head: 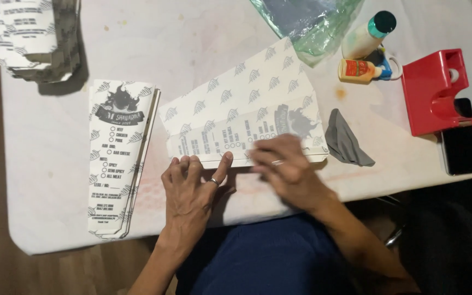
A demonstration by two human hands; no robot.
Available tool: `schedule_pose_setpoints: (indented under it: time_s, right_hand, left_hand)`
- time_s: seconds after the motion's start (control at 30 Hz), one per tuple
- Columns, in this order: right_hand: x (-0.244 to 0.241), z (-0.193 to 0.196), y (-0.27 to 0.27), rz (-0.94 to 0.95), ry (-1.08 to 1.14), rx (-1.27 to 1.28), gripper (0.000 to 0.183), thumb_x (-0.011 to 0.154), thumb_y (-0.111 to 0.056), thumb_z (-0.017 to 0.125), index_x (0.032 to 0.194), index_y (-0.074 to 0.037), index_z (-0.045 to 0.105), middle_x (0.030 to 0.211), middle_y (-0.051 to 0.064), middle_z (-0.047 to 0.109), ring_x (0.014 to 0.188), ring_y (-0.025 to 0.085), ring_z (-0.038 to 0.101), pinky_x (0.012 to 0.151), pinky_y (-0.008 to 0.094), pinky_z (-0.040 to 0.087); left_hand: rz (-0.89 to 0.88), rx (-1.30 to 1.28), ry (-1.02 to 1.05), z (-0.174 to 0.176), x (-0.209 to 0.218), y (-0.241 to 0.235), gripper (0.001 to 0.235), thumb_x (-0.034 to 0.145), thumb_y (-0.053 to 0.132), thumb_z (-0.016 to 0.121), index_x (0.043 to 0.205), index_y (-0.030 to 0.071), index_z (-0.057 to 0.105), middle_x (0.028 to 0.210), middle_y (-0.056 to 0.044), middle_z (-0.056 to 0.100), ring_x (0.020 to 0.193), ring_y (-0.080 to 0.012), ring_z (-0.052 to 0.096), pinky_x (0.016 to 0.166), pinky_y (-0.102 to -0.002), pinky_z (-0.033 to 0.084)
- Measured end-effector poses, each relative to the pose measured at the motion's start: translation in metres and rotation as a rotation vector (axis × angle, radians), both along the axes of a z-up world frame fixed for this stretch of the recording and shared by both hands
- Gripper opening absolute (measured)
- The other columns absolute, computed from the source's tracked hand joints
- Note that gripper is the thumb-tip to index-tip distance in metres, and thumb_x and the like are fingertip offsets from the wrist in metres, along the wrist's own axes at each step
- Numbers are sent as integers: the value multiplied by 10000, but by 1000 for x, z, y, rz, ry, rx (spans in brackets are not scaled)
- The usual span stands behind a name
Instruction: Folding printed paper wrappers and securing them with adhesive tape on a work table.
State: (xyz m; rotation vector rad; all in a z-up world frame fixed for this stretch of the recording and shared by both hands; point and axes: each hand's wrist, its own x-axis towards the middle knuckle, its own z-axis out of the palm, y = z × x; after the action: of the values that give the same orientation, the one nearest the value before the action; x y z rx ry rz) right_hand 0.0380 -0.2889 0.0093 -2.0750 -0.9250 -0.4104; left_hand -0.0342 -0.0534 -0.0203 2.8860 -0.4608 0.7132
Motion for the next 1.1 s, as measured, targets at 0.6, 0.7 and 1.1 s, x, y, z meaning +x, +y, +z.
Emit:
schedule_pose_setpoints:
  time_s: [0.6,0.7,1.1]
  right_hand:
    - [15,7,63,102,42,-11,544,871,-218,822,1313,25,617,993,165,733,908,342,699,998,491,525]
    - [12,19,44,92,76,-65,581,898,-251,787,1358,32,573,1035,192,727,956,394,687,1005,513,516]
    - [11,8,83,73,13,-11,790,792,-94,872,1458,56,473,1118,203,738,1002,355,659,1017,491,517]
  left_hand:
    - [53,-138,2,-4,1,-6,1074,836,752,585,1592,26,352,1133,-196,557,1045,-356,512,1030,-551,365]
    - [27,-150,-3,5,3,-5,994,913,655,565,1606,-8,305,1095,-187,546,993,-341,498,1035,-538,358]
    - [25,-241,-127,-7,8,-2,618,941,469,602,1475,159,565,1054,-153,525,914,-357,494,945,-518,447]
